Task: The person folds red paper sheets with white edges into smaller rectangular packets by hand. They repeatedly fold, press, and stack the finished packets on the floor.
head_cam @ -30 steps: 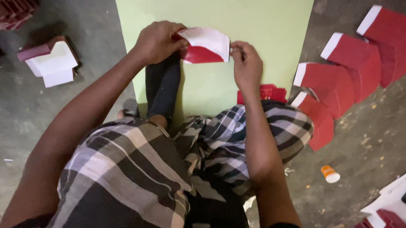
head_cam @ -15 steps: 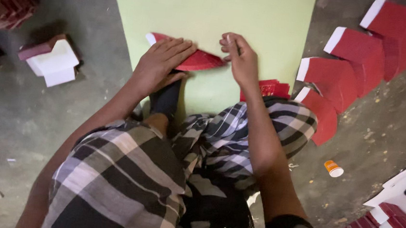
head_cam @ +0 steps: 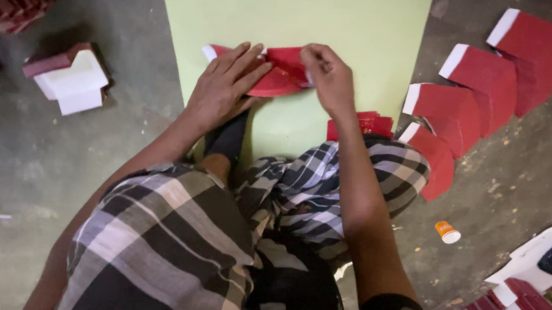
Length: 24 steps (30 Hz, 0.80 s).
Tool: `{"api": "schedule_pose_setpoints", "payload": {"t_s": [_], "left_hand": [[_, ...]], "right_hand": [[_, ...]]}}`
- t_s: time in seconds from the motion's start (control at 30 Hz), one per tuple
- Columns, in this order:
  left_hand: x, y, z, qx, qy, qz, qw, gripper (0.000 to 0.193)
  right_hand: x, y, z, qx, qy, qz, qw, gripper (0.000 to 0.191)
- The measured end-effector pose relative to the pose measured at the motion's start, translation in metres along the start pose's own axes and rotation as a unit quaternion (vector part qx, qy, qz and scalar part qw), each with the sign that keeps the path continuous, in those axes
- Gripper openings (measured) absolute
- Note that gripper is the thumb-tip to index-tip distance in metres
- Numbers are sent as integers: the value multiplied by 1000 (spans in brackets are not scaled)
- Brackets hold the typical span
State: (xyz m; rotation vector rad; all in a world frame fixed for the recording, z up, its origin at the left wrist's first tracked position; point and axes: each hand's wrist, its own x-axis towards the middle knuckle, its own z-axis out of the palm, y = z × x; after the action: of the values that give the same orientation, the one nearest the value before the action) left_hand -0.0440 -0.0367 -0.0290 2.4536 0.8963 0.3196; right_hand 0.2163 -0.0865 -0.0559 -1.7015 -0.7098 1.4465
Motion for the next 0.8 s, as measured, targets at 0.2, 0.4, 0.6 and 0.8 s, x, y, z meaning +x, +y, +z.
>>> {"api": "schedule_pose_setpoints", "payload": {"t_s": [0.2, 0.4, 0.6, 0.8], "left_hand": [[-2, 3, 7, 37, -18, 1, 999, 71], [-1, 3, 7, 1, -24, -3, 1000, 72], [-1, 6, 5, 29, 1, -11, 1000, 69], [-4, 6, 15, 35, -7, -20, 999, 70]], "right_hand": [[1, 4, -5, -105, 8, -129, 986, 22], [2, 4, -8, 2, -17, -46, 999, 20], [3, 0, -9, -72, -35, -103, 992, 28], [2, 7, -12, -217, 7, -112, 970, 24]]}}
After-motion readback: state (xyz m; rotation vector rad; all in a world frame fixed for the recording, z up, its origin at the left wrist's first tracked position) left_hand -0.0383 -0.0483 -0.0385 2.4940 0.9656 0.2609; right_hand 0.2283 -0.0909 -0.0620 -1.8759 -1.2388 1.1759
